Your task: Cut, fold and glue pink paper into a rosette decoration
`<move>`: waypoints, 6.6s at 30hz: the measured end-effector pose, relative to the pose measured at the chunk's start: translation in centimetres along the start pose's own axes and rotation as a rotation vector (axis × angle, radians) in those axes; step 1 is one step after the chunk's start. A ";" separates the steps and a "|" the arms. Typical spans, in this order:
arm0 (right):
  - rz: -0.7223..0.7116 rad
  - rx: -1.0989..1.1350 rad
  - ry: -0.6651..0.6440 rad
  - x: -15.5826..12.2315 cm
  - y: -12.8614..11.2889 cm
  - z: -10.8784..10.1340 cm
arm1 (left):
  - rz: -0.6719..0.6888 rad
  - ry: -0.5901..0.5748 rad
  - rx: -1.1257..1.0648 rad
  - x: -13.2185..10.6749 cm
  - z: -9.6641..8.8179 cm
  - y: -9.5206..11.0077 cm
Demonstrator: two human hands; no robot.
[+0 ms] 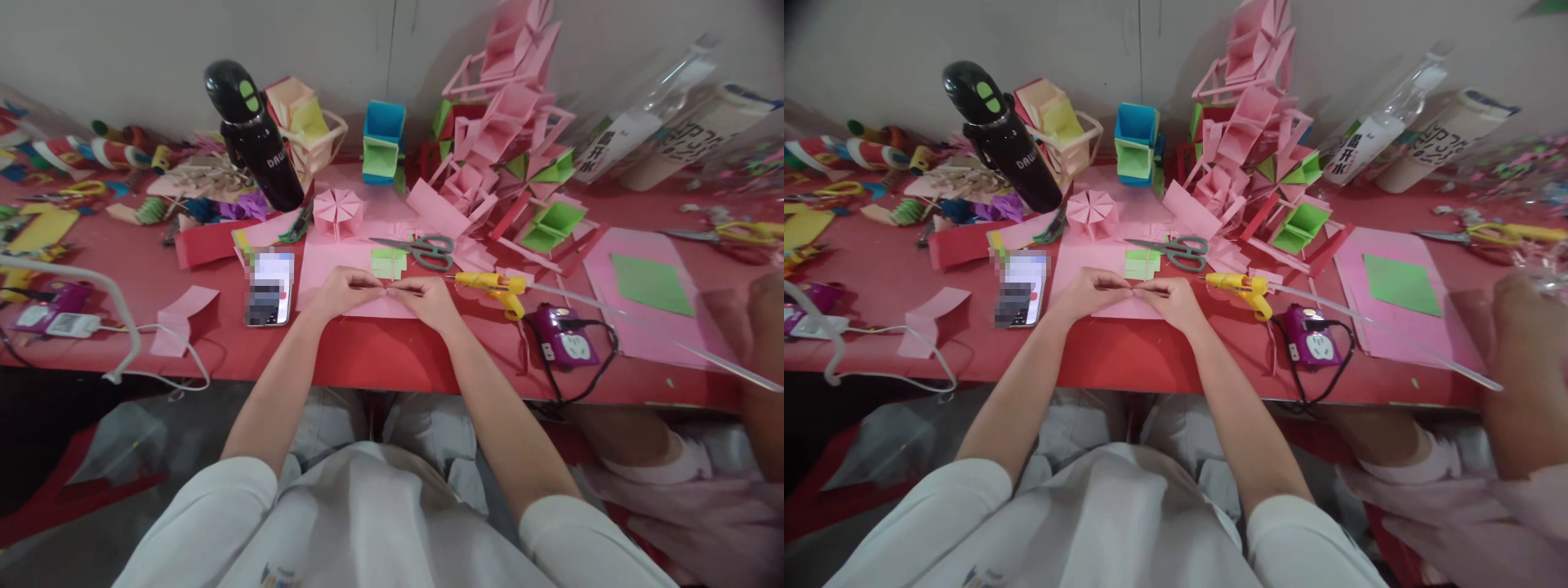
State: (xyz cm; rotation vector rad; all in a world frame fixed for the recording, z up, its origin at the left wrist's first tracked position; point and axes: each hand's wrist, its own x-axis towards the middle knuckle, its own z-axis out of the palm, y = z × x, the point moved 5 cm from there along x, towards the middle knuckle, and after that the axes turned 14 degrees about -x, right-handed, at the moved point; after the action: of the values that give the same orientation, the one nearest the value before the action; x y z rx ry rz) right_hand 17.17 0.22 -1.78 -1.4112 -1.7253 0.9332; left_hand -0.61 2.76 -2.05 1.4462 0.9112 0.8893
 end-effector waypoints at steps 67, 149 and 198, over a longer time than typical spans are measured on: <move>0.028 -0.006 0.054 0.4 1.4 -1.0 | -0.125 0.122 -0.154 -0.2 -3.3 -0.7; 0.022 0.131 -0.002 0.2 1.2 0.3 | -0.067 0.042 -0.178 -0.2 -0.1 0.6; 0.067 0.100 0.022 0.2 1.1 -0.6 | -0.120 0.073 -0.188 -0.1 -1.6 -0.4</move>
State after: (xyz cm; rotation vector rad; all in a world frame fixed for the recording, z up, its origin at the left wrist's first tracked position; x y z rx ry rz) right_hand 18.20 0.59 -2.38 -1.4162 -1.6014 1.0214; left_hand -2.12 3.38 -2.33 1.1931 0.9321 0.9173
